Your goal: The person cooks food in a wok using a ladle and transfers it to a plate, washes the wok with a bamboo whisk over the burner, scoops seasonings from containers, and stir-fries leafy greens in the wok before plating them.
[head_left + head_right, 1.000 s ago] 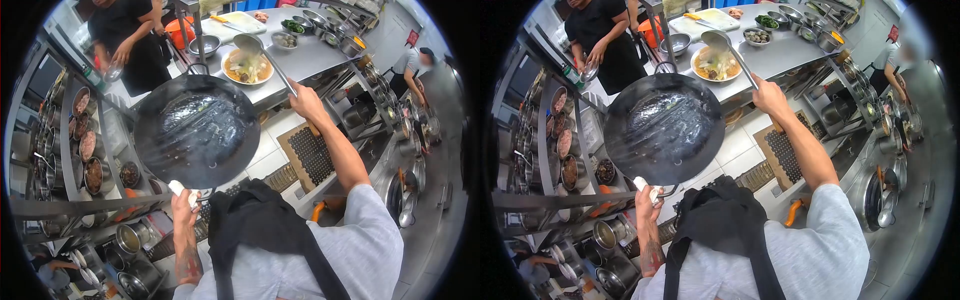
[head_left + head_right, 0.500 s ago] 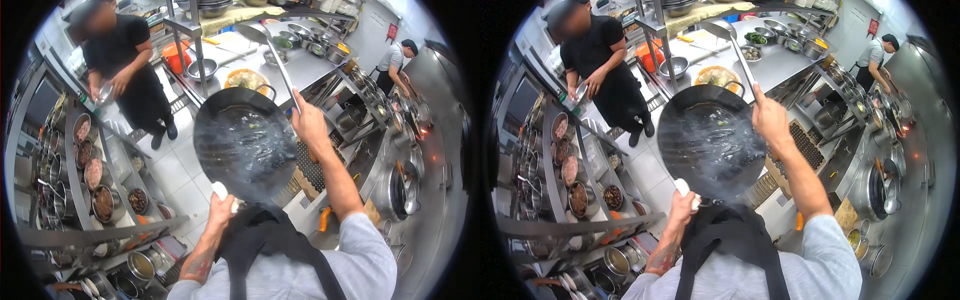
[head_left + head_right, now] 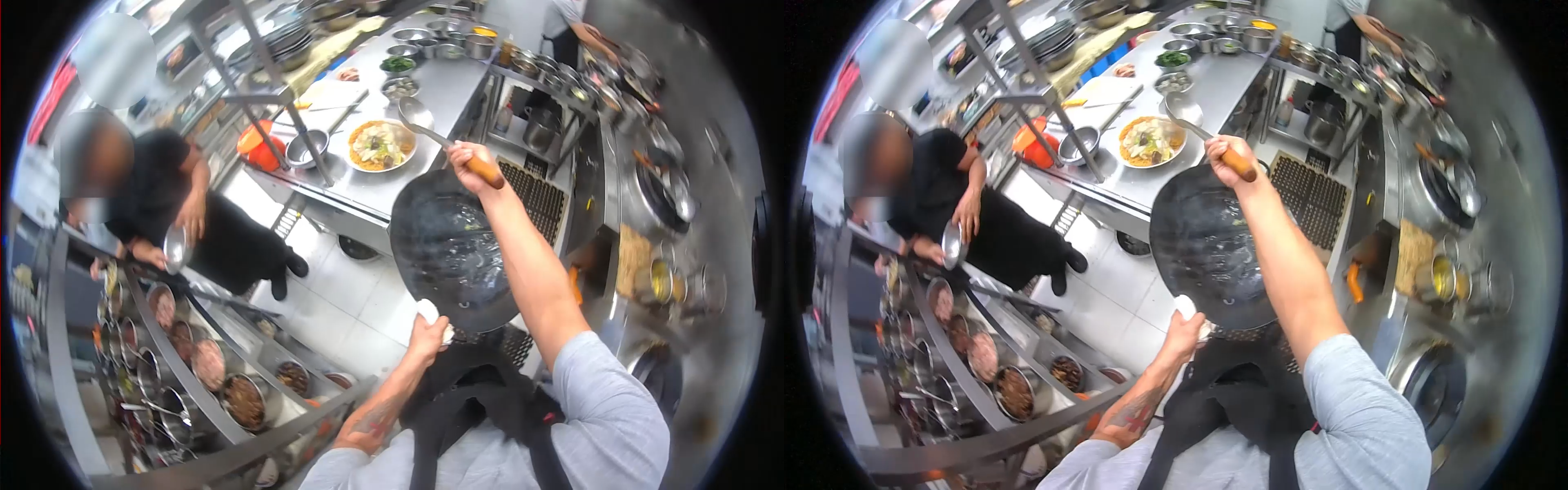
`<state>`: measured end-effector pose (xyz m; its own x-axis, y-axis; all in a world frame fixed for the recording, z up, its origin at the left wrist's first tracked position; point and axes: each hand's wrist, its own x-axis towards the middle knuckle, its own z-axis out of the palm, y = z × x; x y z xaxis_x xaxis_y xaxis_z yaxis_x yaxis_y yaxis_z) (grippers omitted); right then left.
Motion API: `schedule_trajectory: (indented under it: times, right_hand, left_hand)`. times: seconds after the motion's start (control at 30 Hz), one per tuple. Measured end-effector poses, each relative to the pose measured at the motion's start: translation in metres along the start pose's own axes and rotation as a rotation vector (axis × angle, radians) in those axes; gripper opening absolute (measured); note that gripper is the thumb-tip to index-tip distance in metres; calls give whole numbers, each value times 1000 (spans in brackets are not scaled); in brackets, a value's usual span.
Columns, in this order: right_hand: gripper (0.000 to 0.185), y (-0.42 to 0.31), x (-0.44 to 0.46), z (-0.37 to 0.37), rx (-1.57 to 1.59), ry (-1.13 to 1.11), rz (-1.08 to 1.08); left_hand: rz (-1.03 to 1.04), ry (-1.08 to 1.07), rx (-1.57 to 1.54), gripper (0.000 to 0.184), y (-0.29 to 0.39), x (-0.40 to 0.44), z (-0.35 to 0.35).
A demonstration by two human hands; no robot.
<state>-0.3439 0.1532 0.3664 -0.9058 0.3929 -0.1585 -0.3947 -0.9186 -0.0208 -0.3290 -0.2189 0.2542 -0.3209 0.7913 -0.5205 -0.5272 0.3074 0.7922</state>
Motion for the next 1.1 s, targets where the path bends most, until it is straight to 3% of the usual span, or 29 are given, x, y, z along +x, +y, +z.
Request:
schedule_trajectory:
  times: [0.1,0.13,0.2,0.27,0.33,0.43,0.47,0.5,0.53,0.6,0.67,0.7,0.73,0.77,0.8,0.83,0.9,0.93,1.0,1.07,1.1]
  right_hand:
    - [17,-2,-98,7,141,-161,-34]
    - [19,-2,-143,4,164,-249,-51]
    - [44,3,-253,-3,171,-412,-114]
    - [52,33,-380,7,169,-504,-262]
    - [54,59,-508,12,-18,-370,-610]
    - [53,103,-648,7,-125,-377,-1132]
    - [52,130,-681,7,-155,-369,-1202]
    - [50,157,-715,6,-183,-359,-1273]
    - [49,184,-752,5,-209,-347,-1344]
    - [40,233,-815,-47,-183,245,-1721]
    - [21,260,-839,-75,-54,1376,-1861]
    - [22,259,-856,-101,-75,1669,-1781]
    - [22,262,-881,-101,-53,1696,-1805]
    - [27,267,-910,-109,-190,2121,-1449]
    - [31,265,-942,-121,-324,2464,-1007]
    - [31,255,-967,-132,-304,2465,-1013]
    - [40,221,-1013,-159,-793,2770,-654]
    - [39,202,-1041,-187,-931,2749,-453]
    - [33,151,-1091,-211,-1027,2441,-99]
    - [28,126,-1111,-212,-978,2177,25]
    - [24,121,-1113,-212,-917,2183,-36]
  left_hand:
    - [-81,-115,117,29,-4,-5,13]
    - [-96,-91,85,8,7,-19,35]
    - [-120,-275,144,8,10,-30,60]
    - [-144,-355,194,13,-4,-32,86]
    - [-248,-563,247,14,-9,-33,120]
    - [-284,-637,473,25,-35,-21,180]
    - [-189,-696,550,23,-24,-46,203]
    - [-354,-833,628,22,-45,-32,224]
    - [-360,-803,563,21,-53,-57,258]
    - [-492,-923,584,18,-82,-68,313]
    - [-626,-980,595,22,-129,-81,368]
    - [-696,-999,582,23,-137,-73,395]
    - [-752,-1017,559,25,-149,-76,423]
    - [-889,-1100,545,27,-176,-74,443]
    - [-865,-1088,597,27,-204,-88,467]
    - [-867,-1129,608,27,-226,-97,489]
    - [-871,-1183,622,27,-254,-111,524]
    - [-867,-1156,615,25,-264,-123,535]
    - [-859,-1131,621,24,-284,-125,552]
    - [-931,-1158,634,23,-308,-102,564]
    - [-921,-1190,655,22,-309,-101,568]
